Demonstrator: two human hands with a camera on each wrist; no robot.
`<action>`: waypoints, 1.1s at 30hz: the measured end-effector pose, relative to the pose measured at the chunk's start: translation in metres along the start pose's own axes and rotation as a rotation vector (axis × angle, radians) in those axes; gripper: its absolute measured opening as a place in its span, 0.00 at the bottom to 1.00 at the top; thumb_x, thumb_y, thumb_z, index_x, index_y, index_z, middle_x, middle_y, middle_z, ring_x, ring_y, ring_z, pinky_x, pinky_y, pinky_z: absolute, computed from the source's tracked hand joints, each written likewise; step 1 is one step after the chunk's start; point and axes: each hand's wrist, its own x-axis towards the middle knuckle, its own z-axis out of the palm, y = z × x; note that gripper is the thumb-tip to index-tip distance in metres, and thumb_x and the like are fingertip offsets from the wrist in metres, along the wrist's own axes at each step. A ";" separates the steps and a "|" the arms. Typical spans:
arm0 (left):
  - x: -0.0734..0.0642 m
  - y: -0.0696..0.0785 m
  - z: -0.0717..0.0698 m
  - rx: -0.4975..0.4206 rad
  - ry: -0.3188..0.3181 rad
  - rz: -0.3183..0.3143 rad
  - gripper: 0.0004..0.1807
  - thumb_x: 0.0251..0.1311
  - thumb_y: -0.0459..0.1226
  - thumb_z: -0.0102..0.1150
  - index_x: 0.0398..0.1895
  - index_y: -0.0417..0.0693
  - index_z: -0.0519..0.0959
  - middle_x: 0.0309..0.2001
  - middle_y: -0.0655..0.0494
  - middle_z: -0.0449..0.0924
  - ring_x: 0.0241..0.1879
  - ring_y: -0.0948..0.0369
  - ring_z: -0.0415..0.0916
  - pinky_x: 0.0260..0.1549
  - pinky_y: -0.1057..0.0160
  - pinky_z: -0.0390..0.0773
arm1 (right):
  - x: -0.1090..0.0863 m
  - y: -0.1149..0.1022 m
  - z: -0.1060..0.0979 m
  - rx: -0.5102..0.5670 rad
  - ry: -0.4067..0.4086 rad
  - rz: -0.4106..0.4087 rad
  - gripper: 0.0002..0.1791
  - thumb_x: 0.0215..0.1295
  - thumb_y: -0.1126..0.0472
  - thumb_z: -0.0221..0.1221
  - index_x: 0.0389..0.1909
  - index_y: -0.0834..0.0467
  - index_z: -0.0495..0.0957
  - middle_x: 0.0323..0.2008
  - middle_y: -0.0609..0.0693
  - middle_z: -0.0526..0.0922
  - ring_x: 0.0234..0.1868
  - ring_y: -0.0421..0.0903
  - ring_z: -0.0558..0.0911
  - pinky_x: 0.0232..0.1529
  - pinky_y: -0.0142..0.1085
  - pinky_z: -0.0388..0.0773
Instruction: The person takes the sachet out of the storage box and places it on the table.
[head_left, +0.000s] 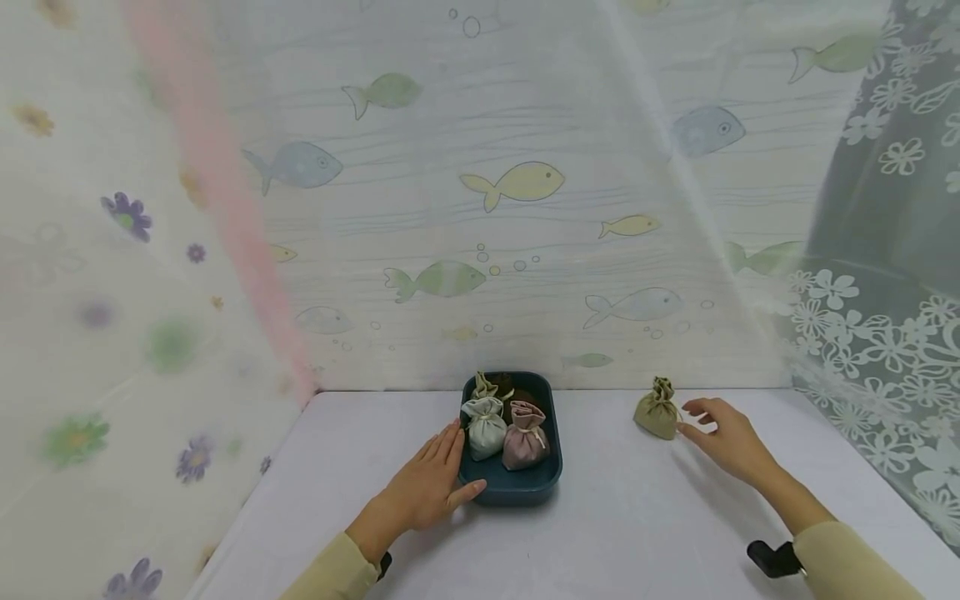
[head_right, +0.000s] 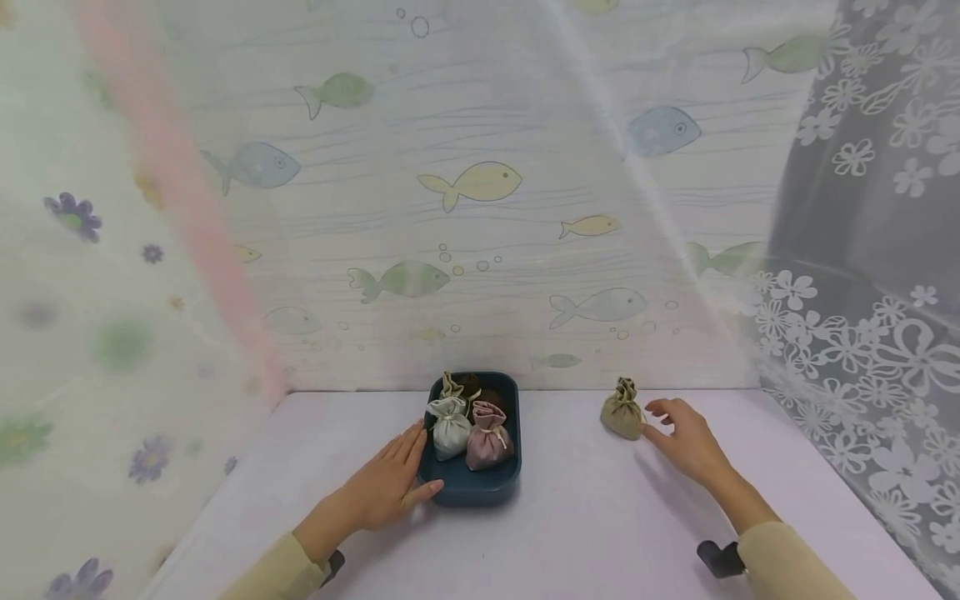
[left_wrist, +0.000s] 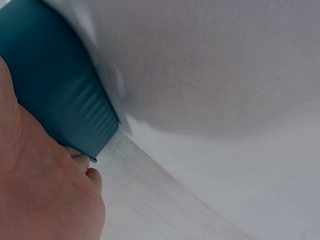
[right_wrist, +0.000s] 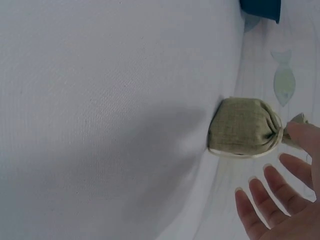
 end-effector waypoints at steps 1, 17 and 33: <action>0.000 0.000 0.000 0.001 0.002 0.000 0.56 0.70 0.73 0.23 0.82 0.36 0.44 0.83 0.43 0.34 0.82 0.50 0.35 0.78 0.48 0.46 | -0.001 -0.001 0.000 0.003 0.001 -0.003 0.21 0.70 0.62 0.64 0.56 0.72 0.76 0.49 0.68 0.80 0.49 0.66 0.80 0.45 0.56 0.82; 0.000 0.001 -0.002 -0.017 0.012 0.005 0.55 0.72 0.71 0.27 0.81 0.34 0.45 0.82 0.39 0.37 0.82 0.47 0.38 0.77 0.46 0.48 | -0.007 -0.030 0.009 0.043 0.012 -0.119 0.20 0.68 0.63 0.66 0.55 0.70 0.78 0.48 0.62 0.82 0.46 0.60 0.82 0.42 0.51 0.82; 0.000 0.000 0.001 -0.004 0.047 0.027 0.55 0.73 0.71 0.27 0.81 0.33 0.46 0.82 0.38 0.38 0.81 0.46 0.39 0.77 0.45 0.49 | -0.001 -0.066 0.036 0.109 -0.055 -0.208 0.18 0.68 0.61 0.67 0.55 0.63 0.80 0.51 0.57 0.83 0.50 0.60 0.83 0.46 0.51 0.83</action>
